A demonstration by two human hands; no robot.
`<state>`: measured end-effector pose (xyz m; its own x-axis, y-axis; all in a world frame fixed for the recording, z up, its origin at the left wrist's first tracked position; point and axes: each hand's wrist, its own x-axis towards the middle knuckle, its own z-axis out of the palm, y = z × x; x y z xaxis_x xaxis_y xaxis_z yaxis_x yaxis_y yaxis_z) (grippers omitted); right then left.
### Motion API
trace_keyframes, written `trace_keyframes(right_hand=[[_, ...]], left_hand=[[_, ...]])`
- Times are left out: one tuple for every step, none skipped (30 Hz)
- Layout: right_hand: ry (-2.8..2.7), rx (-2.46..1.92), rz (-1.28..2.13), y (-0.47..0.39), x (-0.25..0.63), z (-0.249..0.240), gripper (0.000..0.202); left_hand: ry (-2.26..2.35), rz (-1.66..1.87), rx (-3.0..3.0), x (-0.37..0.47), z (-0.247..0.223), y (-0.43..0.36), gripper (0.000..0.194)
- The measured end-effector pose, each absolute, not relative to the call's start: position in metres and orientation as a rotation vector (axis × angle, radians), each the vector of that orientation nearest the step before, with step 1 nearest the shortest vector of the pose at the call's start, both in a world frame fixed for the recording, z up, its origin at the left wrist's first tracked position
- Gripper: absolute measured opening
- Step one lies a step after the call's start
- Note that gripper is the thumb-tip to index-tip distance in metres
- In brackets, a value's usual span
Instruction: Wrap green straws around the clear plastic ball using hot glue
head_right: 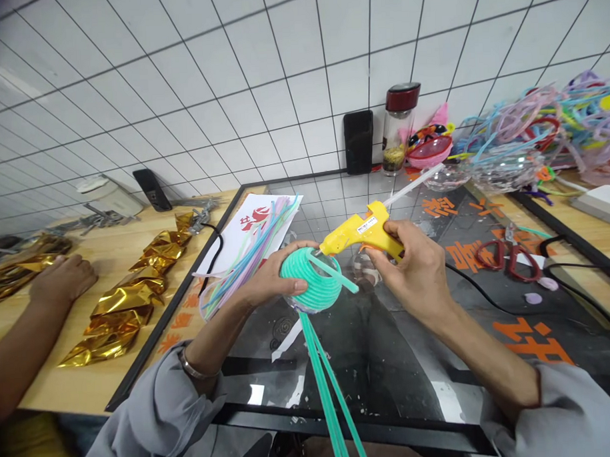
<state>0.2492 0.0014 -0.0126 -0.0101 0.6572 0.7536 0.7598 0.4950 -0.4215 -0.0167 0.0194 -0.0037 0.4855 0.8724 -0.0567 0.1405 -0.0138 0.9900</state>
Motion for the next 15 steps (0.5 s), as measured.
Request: trace_keyframes(right_hand=[[-1.704,-1.224,-0.109,0.0016,0.2492,-0.013,0.02],[-1.69,-1.238,-0.093,0.0019,0.2492,-0.0135,0.02],[-1.681,-1.252,-0.075,0.0021,0.2492,-0.0141,0.021],[-1.675,-1.261,-0.06,0.0024,0.2491,-0.0146,0.021],[-1.674,-1.267,-0.05,0.0026,0.249,-0.0151,0.021],[-1.676,-1.27,-0.046,0.0028,0.2489,-0.0154,0.022],[-1.678,-1.27,-0.046,0.0028,0.2486,-0.0154,0.022],[-1.68,-1.267,-0.049,0.0027,0.2483,-0.0153,0.022],[-1.682,-1.264,-0.054,0.0026,0.248,-0.015,0.022],[-1.686,-1.262,-0.061,0.0023,0.2478,-0.0145,0.022],[-1.691,-1.259,-0.068,0.002,0.2476,-0.014,0.021],[-1.694,-1.257,-0.073,0.0016,0.2475,-0.0135,0.02],[-1.696,-1.255,-0.077,0.0013,0.2474,-0.0131,0.02],[-1.696,-1.254,-0.077,0.001,0.2475,-0.0128,0.02],[-1.696,-1.253,-0.074,0.0007,0.2476,-0.0125,0.02]], left_hand=[[0.929,0.741,1.493,-0.0169,-0.0042,0.0195,0.082],[0.932,0.74,1.492,-0.017,-0.0047,0.0195,0.082],[0.934,0.74,1.49,-0.0172,-0.005,0.0194,0.082],[0.936,0.739,1.487,-0.0172,-0.0052,0.0194,0.082],[0.936,0.739,1.483,-0.0172,-0.0051,0.0193,0.082],[0.933,0.735,1.476,-0.0171,-0.0047,0.0191,0.082],[0.931,0.729,1.469,-0.0169,-0.0042,0.0188,0.082],[0.933,0.727,1.464,-0.0167,-0.0035,0.0185,0.082],[0.937,0.722,1.463,-0.0165,-0.0027,0.0181,0.082],[0.943,0.717,1.466,-0.0162,-0.002,0.0177,0.082],[0.951,0.718,1.473,-0.016,-0.0014,0.0173,0.081],[0.957,0.719,1.481,-0.0158,-0.001,0.0169,0.08],[0.959,0.721,1.488,-0.0157,-0.0008,0.0167,0.08],[0.957,0.723,1.49,-0.0157,-0.0009,0.0165,0.08],[0.953,0.726,1.489,-0.0158,-0.0011,0.0165,0.08]])
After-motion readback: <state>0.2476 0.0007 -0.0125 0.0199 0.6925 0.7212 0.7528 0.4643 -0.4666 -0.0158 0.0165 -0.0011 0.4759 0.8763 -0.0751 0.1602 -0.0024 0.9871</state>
